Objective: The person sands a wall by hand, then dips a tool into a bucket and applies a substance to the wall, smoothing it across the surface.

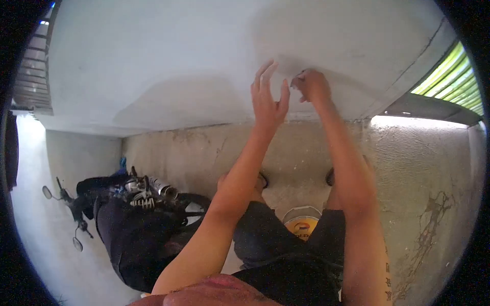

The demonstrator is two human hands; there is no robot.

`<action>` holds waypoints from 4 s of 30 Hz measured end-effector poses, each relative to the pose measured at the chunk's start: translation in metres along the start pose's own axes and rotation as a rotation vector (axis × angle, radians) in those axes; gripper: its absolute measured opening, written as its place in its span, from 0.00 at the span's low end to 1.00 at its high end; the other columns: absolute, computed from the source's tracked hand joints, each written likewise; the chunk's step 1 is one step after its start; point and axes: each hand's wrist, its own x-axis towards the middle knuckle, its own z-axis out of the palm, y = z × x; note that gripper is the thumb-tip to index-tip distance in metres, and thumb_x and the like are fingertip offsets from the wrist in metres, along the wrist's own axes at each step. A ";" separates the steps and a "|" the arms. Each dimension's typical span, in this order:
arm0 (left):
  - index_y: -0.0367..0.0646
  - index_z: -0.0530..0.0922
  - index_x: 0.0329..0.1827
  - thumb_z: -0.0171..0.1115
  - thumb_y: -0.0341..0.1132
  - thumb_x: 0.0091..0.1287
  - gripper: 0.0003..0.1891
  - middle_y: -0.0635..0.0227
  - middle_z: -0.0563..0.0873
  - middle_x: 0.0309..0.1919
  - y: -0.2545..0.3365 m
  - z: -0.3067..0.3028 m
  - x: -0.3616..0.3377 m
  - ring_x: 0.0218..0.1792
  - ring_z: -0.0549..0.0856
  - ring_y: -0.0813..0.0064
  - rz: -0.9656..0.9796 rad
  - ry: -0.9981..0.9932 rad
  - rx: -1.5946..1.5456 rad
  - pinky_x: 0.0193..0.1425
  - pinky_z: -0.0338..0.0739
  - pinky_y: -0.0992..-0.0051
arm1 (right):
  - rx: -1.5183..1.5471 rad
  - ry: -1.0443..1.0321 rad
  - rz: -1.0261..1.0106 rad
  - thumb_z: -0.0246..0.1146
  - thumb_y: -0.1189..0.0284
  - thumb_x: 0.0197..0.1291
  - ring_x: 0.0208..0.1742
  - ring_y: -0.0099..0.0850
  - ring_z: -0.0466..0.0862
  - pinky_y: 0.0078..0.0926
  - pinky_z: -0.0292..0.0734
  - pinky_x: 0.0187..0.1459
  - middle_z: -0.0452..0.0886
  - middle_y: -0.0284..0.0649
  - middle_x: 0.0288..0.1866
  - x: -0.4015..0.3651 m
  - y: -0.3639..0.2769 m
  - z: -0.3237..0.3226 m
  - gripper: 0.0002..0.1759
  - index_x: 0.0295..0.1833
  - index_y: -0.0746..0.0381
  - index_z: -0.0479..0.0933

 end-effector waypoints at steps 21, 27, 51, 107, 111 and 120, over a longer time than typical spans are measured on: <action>0.43 0.80 0.65 0.64 0.32 0.73 0.18 0.53 0.81 0.69 -0.005 -0.005 0.008 0.68 0.80 0.50 -0.020 0.034 0.062 0.69 0.72 0.55 | 0.330 0.020 0.060 0.64 0.63 0.70 0.26 0.33 0.92 0.25 0.83 0.25 0.90 0.40 0.31 -0.008 -0.025 -0.007 0.17 0.41 0.66 0.89; 0.42 0.80 0.65 0.64 0.29 0.72 0.18 0.52 0.81 0.68 -0.001 -0.005 0.012 0.68 0.80 0.49 -0.010 0.020 0.038 0.69 0.72 0.53 | 0.250 -0.010 0.013 0.64 0.63 0.70 0.27 0.31 0.92 0.24 0.84 0.27 0.90 0.41 0.31 0.001 -0.010 0.001 0.16 0.39 0.66 0.88; 0.41 0.79 0.66 0.63 0.28 0.73 0.19 0.51 0.81 0.67 -0.005 -0.005 0.006 0.68 0.79 0.49 0.006 0.006 0.028 0.71 0.73 0.54 | -0.287 -0.009 -0.044 0.65 0.62 0.74 0.28 0.29 0.92 0.23 0.83 0.25 0.91 0.42 0.36 0.025 0.044 0.004 0.18 0.49 0.67 0.88; 0.44 0.80 0.66 0.62 0.30 0.75 0.17 0.56 0.83 0.68 -0.002 0.023 -0.007 0.66 0.82 0.51 0.045 -0.066 -0.020 0.68 0.74 0.54 | 0.795 0.053 0.002 0.68 0.58 0.69 0.27 0.28 0.87 0.26 0.88 0.32 0.85 0.35 0.36 -0.021 0.061 -0.146 0.21 0.55 0.64 0.87; 0.44 0.80 0.66 0.62 0.30 0.75 0.17 0.55 0.83 0.68 0.002 0.023 -0.007 0.66 0.82 0.51 0.049 -0.076 -0.009 0.68 0.74 0.54 | 0.490 0.029 0.107 0.66 0.59 0.70 0.23 0.26 0.82 0.24 0.83 0.30 0.86 0.35 0.37 -0.015 0.062 -0.139 0.20 0.56 0.64 0.87; 0.42 0.80 0.66 0.61 0.28 0.76 0.17 0.52 0.82 0.67 0.006 0.019 -0.005 0.68 0.80 0.50 0.010 -0.117 0.005 0.71 0.74 0.55 | 0.503 -0.005 0.112 0.66 0.58 0.70 0.18 0.23 0.76 0.29 0.84 0.35 0.85 0.35 0.35 -0.018 0.047 -0.139 0.19 0.55 0.62 0.87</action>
